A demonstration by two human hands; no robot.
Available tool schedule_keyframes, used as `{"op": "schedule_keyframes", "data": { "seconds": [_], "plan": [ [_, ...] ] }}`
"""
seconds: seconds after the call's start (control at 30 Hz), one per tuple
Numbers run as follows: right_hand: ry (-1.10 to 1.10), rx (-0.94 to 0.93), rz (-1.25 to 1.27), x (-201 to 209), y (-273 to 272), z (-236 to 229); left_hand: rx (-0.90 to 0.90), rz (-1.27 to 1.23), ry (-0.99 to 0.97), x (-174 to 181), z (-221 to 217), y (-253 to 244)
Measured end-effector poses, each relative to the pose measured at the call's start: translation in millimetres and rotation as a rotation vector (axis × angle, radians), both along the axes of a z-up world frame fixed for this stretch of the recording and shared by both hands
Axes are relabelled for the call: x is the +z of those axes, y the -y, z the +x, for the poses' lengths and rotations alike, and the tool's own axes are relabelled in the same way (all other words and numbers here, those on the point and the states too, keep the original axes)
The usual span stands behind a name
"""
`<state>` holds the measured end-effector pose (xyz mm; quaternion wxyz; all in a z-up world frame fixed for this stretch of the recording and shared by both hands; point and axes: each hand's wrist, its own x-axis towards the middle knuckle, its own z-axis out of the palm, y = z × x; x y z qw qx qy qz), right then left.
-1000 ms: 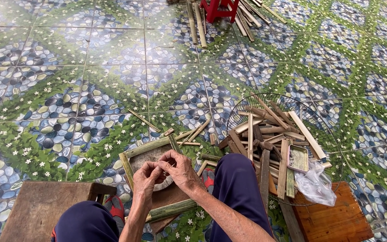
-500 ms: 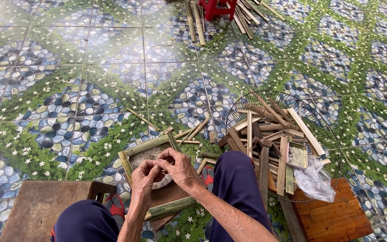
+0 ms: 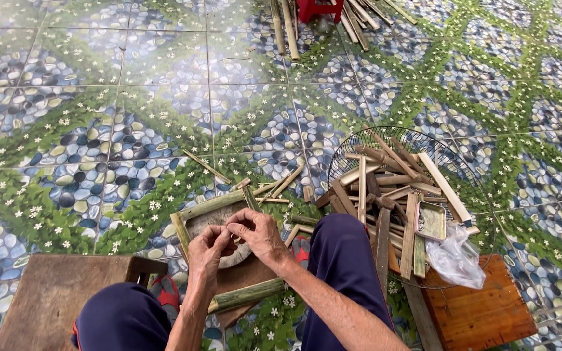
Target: The person assembles small wooden frames by joining wooden sticks and blocks by hand and using a hammer.
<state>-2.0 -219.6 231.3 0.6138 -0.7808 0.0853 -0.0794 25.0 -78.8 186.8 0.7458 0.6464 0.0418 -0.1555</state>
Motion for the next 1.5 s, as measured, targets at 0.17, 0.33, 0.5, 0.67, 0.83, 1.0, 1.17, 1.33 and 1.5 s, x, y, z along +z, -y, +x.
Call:
{"op": "schedule_keyframes", "data": {
  "seconds": [0.17,0.33,0.5,0.67,0.83,1.0,1.17,1.33,1.5],
  "plan": [
    [-0.039,-0.003,0.043,5.0,-4.8,-3.6,-0.019,-0.009,-0.013,0.8,-3.1,-5.2],
    [-0.047,-0.012,0.053,-2.2,-6.7,-4.5,-0.029,-0.004,-0.017,2.7,-6.1,-7.6],
    [-0.076,-0.020,0.126,-2.6,-4.8,-3.8,-0.037,0.020,-0.008,6.2,-5.5,-8.0],
    [-0.099,-0.024,0.255,-7.1,-4.8,-3.2,-0.041,0.058,0.005,10.5,-6.0,-8.5],
    [-0.108,-0.028,0.325,-12.6,-5.5,-2.7,-0.052,0.098,0.027,9.4,-5.8,-9.2],
    [-0.097,-0.029,0.332,-13.1,-6.6,-1.7,-0.056,0.090,0.022,13.2,-6.5,-9.3],
    [-0.093,-0.025,0.326,-10.6,-6.7,-3.4,-0.054,0.090,0.023,11.9,-7.1,-9.2],
    [-0.101,-0.016,0.340,-3.0,-7.5,-4.7,-0.057,0.100,0.039,7.5,-5.4,-10.4],
    [-0.104,-0.013,0.340,-17.3,-6.5,-3.1,-0.062,0.103,0.033,11.4,-6.2,-12.1]
  ]
}}
